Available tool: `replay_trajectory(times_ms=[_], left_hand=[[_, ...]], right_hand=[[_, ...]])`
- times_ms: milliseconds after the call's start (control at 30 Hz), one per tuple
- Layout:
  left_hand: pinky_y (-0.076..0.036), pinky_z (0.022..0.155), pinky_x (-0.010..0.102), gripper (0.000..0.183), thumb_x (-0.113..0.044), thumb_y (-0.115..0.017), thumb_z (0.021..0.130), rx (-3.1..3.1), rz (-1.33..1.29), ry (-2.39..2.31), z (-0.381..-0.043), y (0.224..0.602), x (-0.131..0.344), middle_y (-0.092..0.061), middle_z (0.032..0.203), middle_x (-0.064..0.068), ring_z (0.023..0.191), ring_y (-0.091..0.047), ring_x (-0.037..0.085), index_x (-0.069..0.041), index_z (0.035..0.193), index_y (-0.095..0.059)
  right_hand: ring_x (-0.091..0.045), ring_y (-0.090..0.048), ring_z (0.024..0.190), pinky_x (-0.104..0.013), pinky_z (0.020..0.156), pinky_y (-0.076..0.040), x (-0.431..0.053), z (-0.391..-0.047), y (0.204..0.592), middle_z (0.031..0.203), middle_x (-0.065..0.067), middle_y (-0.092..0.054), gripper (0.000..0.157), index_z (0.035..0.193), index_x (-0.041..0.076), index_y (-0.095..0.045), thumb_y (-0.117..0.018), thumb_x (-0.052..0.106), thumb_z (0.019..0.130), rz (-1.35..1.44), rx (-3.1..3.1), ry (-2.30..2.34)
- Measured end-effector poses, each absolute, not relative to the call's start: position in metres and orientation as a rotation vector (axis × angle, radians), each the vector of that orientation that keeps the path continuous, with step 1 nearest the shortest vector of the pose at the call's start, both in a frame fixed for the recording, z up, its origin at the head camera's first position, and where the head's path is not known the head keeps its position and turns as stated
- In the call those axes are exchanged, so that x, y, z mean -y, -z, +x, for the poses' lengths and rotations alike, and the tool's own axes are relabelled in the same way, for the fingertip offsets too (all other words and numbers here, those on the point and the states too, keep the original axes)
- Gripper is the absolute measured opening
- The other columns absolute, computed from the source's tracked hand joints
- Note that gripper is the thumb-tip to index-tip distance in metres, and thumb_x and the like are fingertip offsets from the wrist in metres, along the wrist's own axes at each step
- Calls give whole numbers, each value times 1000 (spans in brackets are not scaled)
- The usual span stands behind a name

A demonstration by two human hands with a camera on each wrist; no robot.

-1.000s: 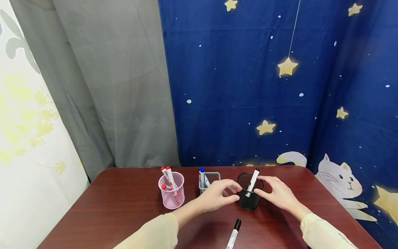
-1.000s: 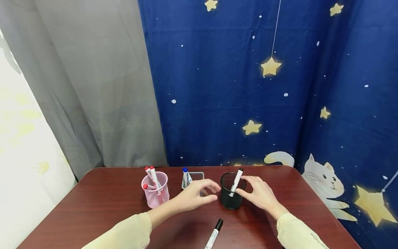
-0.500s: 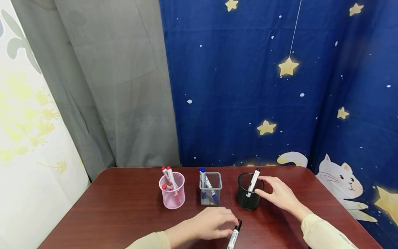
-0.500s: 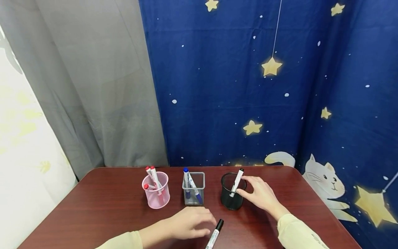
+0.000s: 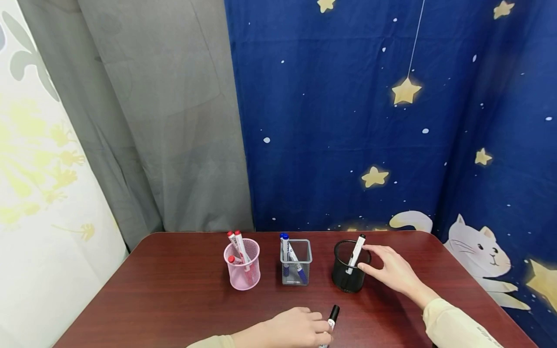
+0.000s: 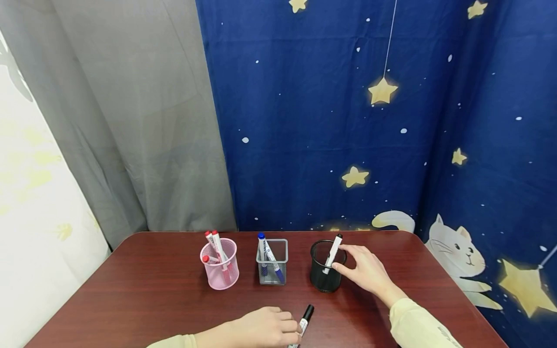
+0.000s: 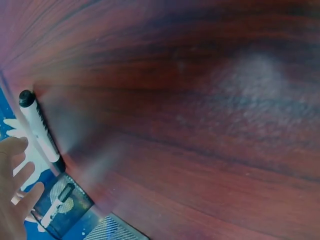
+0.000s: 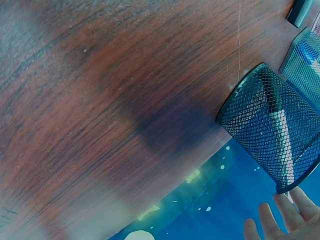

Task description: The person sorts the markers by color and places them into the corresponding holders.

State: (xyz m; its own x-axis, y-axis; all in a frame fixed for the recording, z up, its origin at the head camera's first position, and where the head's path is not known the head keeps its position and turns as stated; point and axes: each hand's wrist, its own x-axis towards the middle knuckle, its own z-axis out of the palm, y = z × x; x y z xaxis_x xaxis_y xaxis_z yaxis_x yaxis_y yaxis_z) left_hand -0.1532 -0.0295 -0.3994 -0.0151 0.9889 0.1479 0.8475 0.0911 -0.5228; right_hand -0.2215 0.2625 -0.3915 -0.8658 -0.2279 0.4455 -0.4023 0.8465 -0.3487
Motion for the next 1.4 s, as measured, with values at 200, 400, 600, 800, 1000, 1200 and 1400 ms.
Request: replay_trajectory(times_ms=[200, 400, 600, 800, 1000, 1200, 1400], left_hand=[[-37, 77, 12, 22, -30, -44, 93, 1833, -1822, -439, -154, 411, 30, -54, 108, -16, 99, -46, 0, -32, 108, -60], [-35, 83, 16, 25, -28, -40, 93, 1704, -1777, -558, -157, 419, 29, -52, 105, -17, 99, -45, 0, -35, 106, -60], [-32, 87, 16, 25, -27, -40, 92, 1668, -1774, -610, -158, 422, 29, -52, 102, -19, 100, -45, -2, -35, 105, -60], [-32, 87, 16, 24, -27, -40, 92, 1659, -1773, -619, -159, 424, 29, -51, 99, -19, 97, -45, -4, -34, 104, -60], [-32, 87, 14, 20, -27, -42, 90, 1675, -1777, -585, -160, 427, 26, -52, 97, -19, 95, -45, -5, -32, 100, -59], [-32, 85, 12, 16, -27, -45, 88, 1717, -1794, -556, -159, 426, 24, -53, 96, -19, 95, -45, -6, -31, 98, -57], [-32, 87, 14, 16, -24, -46, 88, 1711, -1831, -551, -157, 425, 25, -53, 96, -18, 96, -46, -4, -30, 96, -59]], right_hand=[[-30, -52, 105, -51, 81, -44, -262, -221, 389, 113, -11, -60, 56, 117, 10, -61, -67, 49, 77, 479, 2624, -617], [-30, -52, 105, -51, 81, -44, -261, -220, 389, 113, -11, -60, 56, 117, 11, -61, -67, 49, 76, 475, 2631, -619], [-30, -52, 104, -51, 80, -44, -262, -220, 390, 113, -11, -60, 56, 117, 11, -60, -67, 50, 76, 463, 2630, -622], [-30, -52, 105, -52, 79, -44, -263, -220, 390, 114, -11, -59, 57, 118, 11, -60, -66, 51, 77, 449, 2639, -627], [-29, -52, 105, -51, 79, -44, -263, -220, 391, 113, -10, -60, 57, 118, 12, -60, -66, 51, 77, 446, 2634, -624], [-30, -52, 105, -52, 79, -44, -262, -220, 393, 113, -11, -60, 56, 117, 12, -60, -66, 51, 77, 449, 2629, -621], [-31, -52, 106, -52, 80, -44, -262, -220, 393, 114, -11, -59, 57, 117, 11, -60, -65, 51, 77, 449, 2639, -632]])
